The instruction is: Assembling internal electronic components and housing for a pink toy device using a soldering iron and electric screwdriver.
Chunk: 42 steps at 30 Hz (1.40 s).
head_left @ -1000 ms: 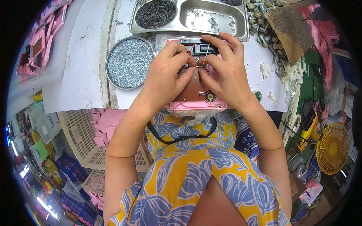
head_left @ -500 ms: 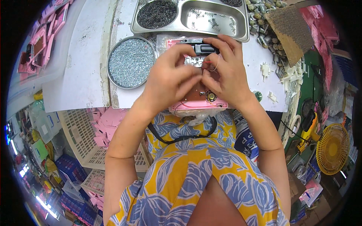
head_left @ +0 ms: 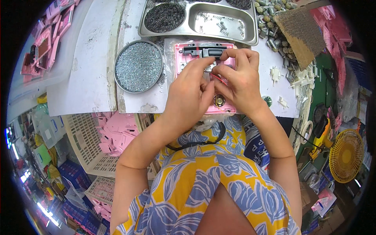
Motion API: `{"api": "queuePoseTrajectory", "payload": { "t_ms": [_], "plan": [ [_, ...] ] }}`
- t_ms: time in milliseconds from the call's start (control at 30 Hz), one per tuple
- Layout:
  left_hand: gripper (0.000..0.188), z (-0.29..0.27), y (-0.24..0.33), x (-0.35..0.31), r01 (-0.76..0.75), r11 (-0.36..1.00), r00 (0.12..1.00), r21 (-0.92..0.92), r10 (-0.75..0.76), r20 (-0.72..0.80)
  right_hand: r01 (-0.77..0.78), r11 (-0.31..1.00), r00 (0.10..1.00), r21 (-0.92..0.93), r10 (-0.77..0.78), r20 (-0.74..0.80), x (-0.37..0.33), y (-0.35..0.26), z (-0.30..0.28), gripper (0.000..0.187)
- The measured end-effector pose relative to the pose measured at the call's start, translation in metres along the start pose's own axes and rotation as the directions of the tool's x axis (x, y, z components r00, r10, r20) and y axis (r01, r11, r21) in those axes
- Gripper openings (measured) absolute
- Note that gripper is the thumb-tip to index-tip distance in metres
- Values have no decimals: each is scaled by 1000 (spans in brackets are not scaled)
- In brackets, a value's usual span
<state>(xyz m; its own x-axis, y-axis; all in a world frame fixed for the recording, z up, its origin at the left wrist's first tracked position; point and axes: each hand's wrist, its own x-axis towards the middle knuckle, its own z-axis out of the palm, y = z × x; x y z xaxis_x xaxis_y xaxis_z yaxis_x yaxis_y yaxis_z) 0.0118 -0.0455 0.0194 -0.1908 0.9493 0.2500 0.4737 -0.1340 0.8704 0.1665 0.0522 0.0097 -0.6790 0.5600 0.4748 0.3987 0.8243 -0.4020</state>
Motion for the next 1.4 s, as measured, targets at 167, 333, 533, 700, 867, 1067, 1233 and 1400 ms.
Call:
{"api": "queuePoseTrajectory", "payload": {
  "t_ms": [167,333,533,700,867,1067,1233,1400],
  "plan": [
    [17,1,-14,15,-99,994,995,35,99,12,-16,998,999,63,19,-41,-3,7,0,21],
    [17,6,-10,13,26,999,994,-46,-21,110,-51,992,995,112,61,-85,-7,13,-23,20],
    [11,20,-2,30,-232,965,963,124,210,167,-22,980,988,198,52,-147,-25,27,-42,13],
    [9,22,0,25,-229,963,967,144,208,146,-429,797,662,425,597,-453,-102,44,-114,8],
    [8,26,12,22,-307,906,947,292,258,194,-143,422,-104,895,893,-437,-198,64,-191,51],
    [6,24,18,41,-449,831,886,329,368,281,-386,540,-252,748,719,-648,-234,143,-220,29],
    [5,3,3,35,-300,928,951,221,272,145,-658,413,-350,629,572,-742,-256,129,-229,36],
    [6,10,-5,39,-306,937,949,172,285,135,-585,507,-176,634,683,-709,-307,83,-227,34]
  ]
}}
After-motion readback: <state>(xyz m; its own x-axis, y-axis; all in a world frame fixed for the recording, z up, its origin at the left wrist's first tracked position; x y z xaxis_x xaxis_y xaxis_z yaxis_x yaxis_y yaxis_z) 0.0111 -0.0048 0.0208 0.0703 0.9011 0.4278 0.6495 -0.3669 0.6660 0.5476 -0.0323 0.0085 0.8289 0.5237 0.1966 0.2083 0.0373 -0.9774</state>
